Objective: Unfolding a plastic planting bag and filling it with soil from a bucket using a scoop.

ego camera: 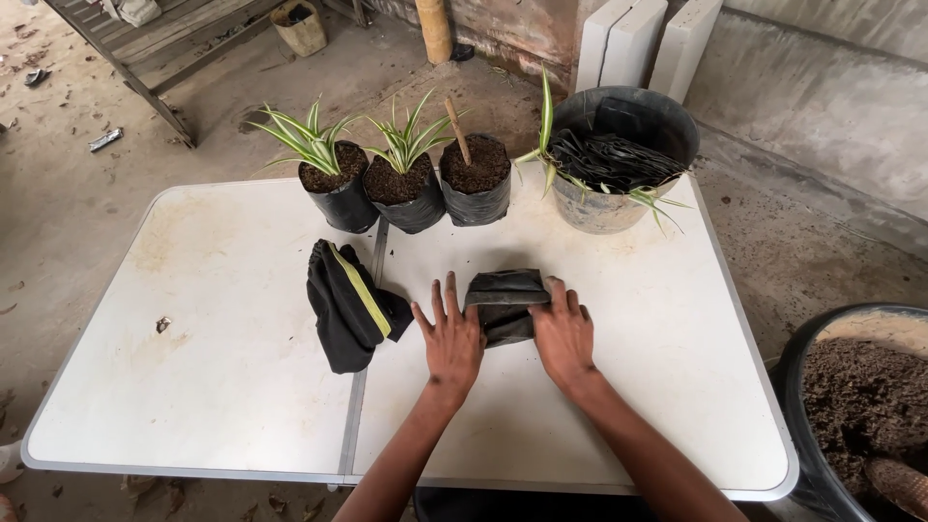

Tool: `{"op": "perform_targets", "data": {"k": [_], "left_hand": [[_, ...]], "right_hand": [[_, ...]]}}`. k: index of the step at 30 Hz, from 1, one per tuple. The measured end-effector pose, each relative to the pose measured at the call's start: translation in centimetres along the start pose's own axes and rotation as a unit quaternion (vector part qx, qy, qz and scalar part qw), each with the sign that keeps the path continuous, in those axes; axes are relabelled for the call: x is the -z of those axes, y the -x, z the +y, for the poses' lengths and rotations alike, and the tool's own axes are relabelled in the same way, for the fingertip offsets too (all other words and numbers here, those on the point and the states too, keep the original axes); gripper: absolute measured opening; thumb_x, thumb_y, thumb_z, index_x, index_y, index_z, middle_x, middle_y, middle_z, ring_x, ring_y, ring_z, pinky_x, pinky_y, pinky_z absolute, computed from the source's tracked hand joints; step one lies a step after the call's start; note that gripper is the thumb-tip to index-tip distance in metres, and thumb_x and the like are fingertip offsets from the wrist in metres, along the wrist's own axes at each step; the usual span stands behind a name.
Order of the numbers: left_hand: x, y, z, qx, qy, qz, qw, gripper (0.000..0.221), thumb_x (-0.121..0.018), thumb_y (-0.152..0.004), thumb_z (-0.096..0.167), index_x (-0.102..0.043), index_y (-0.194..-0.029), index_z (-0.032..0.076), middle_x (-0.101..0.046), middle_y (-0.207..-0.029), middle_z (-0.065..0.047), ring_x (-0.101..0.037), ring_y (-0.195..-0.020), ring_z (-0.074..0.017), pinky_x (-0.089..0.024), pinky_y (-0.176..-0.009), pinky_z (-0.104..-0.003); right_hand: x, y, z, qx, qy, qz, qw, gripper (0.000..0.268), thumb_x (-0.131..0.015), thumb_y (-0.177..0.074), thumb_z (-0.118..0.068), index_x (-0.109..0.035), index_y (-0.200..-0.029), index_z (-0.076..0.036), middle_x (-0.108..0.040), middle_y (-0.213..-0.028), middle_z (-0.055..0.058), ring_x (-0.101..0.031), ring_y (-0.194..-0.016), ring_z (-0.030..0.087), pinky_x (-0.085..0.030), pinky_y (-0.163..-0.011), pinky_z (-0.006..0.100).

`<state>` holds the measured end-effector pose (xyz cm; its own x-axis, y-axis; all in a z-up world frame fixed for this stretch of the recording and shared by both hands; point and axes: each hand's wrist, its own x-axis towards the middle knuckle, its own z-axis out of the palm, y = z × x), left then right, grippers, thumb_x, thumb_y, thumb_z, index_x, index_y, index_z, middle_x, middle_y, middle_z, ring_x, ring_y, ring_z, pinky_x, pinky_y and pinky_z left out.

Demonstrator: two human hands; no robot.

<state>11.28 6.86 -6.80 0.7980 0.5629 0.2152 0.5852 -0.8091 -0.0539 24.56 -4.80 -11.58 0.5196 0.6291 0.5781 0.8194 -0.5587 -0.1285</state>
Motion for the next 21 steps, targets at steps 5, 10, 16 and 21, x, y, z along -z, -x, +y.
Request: {"op": "perform_targets", "data": {"k": [5,10,16,21], "left_hand": [[0.2,0.5,1.2,0.015,-0.052,0.01,0.998,0.025,-0.085,-0.08,0.021,-0.072,-0.097,0.01,-0.03,-0.164,-0.025,-0.029,-0.152,-0.047,-0.026,-0.11,-0.077],[0.2,0.5,1.4,0.032,-0.067,0.012,0.997,0.02,-0.082,-0.083,0.021,-0.072,-0.097,0.01,-0.029,-0.165,-0.027,-0.029,-0.152,-0.0477,-0.026,-0.11,-0.076],[-0.7,1.7,-0.5,-0.05,0.094,0.121,0.987,0.018,-0.073,-0.089,0.02,-0.075,-0.104,0.01,-0.042,-0.155,-0.019,-0.044,-0.143,-0.0402,-0.037,-0.108,-0.071],[-4.3,2.4,-2.6,-0.143,0.161,0.33,0.919,0.016,-0.075,-0.092,0.021,-0.067,-0.078,0.019,-0.065,-0.135,-0.001,-0.065,-0.123,-0.0278,-0.052,-0.102,-0.053]], "right_hand": [[2.7,-1.1,-0.9,-0.088,0.045,-0.145,0.984,0.021,-0.081,-0.083,-0.032,-0.079,-0.094,-0.014,-0.04,-0.147,0.011,-0.052,-0.115,0.033,-0.047,-0.09,0.049],[3.8,-1.4,-1.0,-0.093,0.042,-0.19,0.977,0.022,-0.079,-0.085,-0.031,-0.078,-0.095,-0.012,-0.033,-0.155,0.012,-0.045,-0.122,0.033,-0.041,-0.097,0.051],[4.5,-0.8,0.5,-0.016,-0.062,-0.11,0.992,0.018,-0.079,-0.086,-0.026,-0.078,-0.093,-0.01,-0.043,-0.141,0.012,-0.056,-0.116,0.036,-0.052,-0.088,0.047],[5.4,-1.0,2.0,0.122,-0.205,-0.058,0.97,0.009,-0.073,-0.088,-0.011,-0.068,-0.086,-0.018,-0.045,-0.146,0.006,-0.062,-0.124,0.035,-0.056,-0.098,0.045]]}}
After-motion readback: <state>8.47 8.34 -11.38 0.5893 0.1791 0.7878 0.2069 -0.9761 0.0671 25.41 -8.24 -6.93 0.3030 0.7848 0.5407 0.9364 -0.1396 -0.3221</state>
